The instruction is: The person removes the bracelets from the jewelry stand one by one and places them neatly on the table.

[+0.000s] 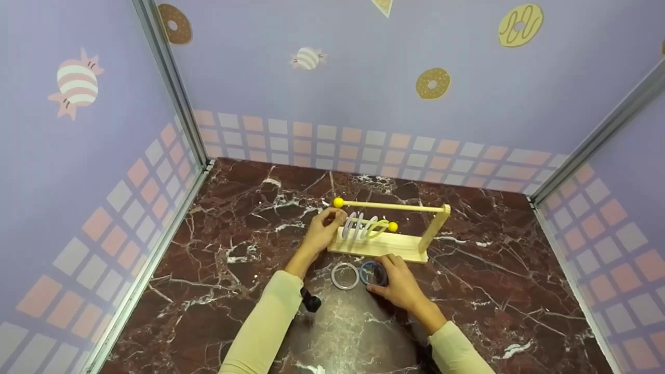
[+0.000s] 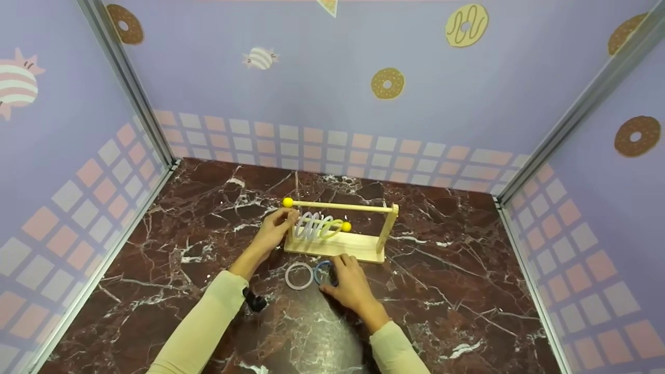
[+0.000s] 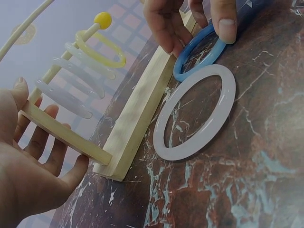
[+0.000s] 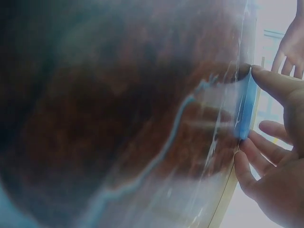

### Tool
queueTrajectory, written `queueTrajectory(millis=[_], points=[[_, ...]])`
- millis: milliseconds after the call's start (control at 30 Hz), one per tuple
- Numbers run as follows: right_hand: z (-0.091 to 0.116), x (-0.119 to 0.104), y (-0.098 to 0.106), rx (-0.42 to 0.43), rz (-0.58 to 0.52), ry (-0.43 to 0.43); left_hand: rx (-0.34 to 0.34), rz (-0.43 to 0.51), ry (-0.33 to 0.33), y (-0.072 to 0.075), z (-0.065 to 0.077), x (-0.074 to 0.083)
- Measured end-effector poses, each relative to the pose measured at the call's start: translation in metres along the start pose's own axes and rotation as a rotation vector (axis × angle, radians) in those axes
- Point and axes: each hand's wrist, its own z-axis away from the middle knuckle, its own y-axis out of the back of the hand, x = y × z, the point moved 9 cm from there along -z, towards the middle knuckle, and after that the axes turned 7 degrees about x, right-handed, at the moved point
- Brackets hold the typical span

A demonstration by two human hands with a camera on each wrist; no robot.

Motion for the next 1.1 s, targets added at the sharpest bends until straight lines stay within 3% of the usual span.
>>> queueTrajectory(millis=[467, 900, 1100], points=[[0.0, 0.018, 0.0, -0.04, -0.173, -0.076, 0.005, 0.014, 0.003, 0.001, 0.003, -0.001], [-0.005, 0.018, 0.004, -0.035, -0.192, -0.078, -0.005, 0.013, -0.007, 0.0, -0.001, 0.002], [-0.006, 0.026, 0.003, -0.041, -0.278, -0.148, 0.001, 0.014, -0.018, -0.001, -0.002, 0.002]])
